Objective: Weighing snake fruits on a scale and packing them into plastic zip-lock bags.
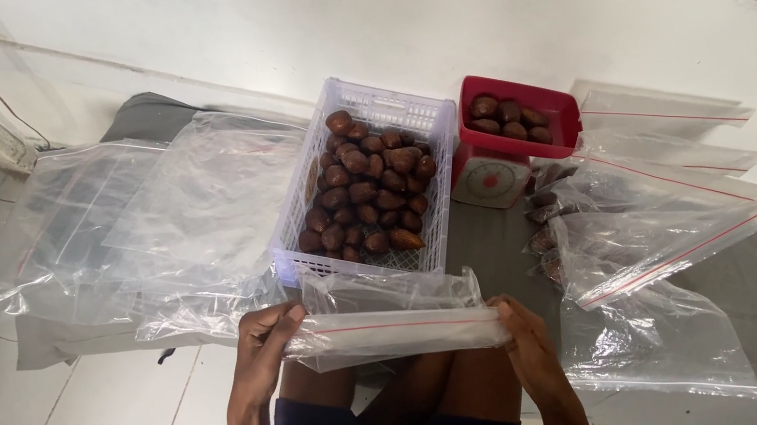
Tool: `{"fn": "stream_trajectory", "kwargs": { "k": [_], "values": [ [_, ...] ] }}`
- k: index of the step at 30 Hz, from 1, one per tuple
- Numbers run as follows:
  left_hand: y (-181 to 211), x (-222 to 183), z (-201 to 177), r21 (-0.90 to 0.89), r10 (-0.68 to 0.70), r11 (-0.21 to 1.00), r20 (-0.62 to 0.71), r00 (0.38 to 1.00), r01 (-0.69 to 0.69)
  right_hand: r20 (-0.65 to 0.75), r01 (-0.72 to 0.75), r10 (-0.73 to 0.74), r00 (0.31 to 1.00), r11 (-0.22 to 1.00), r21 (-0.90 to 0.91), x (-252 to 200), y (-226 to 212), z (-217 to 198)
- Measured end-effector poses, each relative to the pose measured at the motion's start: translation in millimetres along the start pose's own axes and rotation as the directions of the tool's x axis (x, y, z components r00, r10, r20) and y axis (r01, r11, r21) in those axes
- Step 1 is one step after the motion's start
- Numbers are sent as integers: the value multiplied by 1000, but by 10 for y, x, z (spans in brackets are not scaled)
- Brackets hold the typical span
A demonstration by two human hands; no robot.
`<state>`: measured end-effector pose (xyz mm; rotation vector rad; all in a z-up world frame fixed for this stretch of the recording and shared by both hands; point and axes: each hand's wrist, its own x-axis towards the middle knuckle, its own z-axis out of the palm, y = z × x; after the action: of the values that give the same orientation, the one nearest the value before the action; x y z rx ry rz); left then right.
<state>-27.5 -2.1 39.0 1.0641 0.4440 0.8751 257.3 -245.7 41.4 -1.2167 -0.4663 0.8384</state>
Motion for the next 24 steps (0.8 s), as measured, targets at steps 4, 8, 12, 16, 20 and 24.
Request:
{"fn": "stream_trajectory", "kwargs": {
  "k": [4, 8, 12, 16, 20, 24],
  "values": [
    [320, -19, 159, 389, -44, 920, -35, 998, 54, 59, 105, -88, 994, 859, -501, -55, -239, 243],
    [373, -22, 228, 426, -115, 898, -8, 993, 107, 290, 223, -51, 956, 768, -600, 4, -315, 253],
    [333, 1, 244, 453, -99, 889, 45, 994, 68, 246, 253, -126, 961, 758, -602, -7, -393, 277],
    [379, 21, 348, 416, -88, 908, 71, 994, 51, 87, 201, -192, 978, 725, -659, -39, -527, 352],
    [400, 76, 423, 458, -301, 856, 63, 951, 240, 69, 286, -349, 935, 624, -727, -30, -515, 296],
    [516, 84, 503, 457, -464, 804, 82, 882, 381, 77, 332, -411, 909, 600, -728, -56, -553, 316]
  ]
}}
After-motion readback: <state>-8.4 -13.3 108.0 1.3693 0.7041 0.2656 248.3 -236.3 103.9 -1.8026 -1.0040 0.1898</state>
